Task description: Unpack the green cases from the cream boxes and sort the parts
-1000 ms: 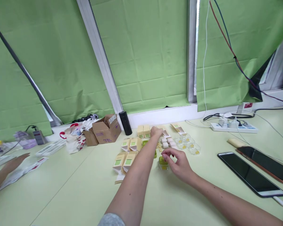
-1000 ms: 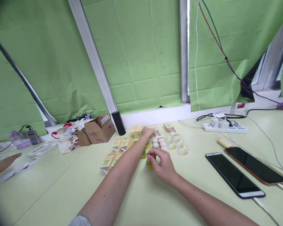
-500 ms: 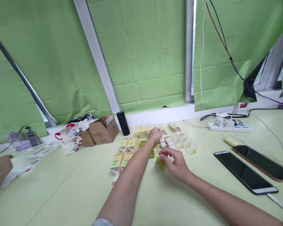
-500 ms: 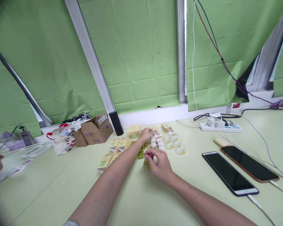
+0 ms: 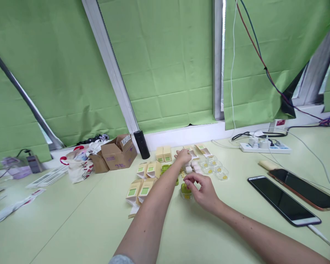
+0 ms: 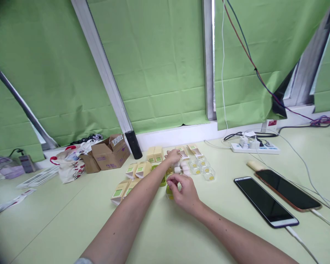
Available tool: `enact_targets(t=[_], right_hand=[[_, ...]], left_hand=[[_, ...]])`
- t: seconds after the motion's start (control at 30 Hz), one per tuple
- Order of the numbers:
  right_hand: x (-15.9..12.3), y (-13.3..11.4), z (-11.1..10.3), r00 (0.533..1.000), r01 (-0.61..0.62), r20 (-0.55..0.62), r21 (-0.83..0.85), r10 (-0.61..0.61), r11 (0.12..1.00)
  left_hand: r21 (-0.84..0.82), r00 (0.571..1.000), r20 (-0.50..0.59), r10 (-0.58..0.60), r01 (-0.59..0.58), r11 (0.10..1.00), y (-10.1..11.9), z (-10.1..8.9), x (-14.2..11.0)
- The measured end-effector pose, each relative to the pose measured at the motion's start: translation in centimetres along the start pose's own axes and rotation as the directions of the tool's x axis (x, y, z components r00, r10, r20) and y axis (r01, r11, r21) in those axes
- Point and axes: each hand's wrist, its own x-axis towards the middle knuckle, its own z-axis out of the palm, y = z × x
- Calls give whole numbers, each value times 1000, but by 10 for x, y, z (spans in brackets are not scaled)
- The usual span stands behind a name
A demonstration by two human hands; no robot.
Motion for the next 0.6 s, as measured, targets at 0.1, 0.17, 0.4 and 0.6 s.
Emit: enact_targets(t=[0.1,0.17,0.4,0.6], right_hand=[[1,2,0,1000,-1,10,-8,1,1000],[1,4,0,1000,1,8,-9,-1,1000],[3,6,1,1000,13,-22,-8,-13,1000],[3,9,1,1000,10,-29,-6,-10,1000]], left_hand=[[15,1000,25,14,-14,1000,4,1,3],[27,999,40,23,-25,999,8,1,4],[61,993,86,75,-80,995,19,-3,-1],[44,992,100,71,-75,996,26,-6,-5]])
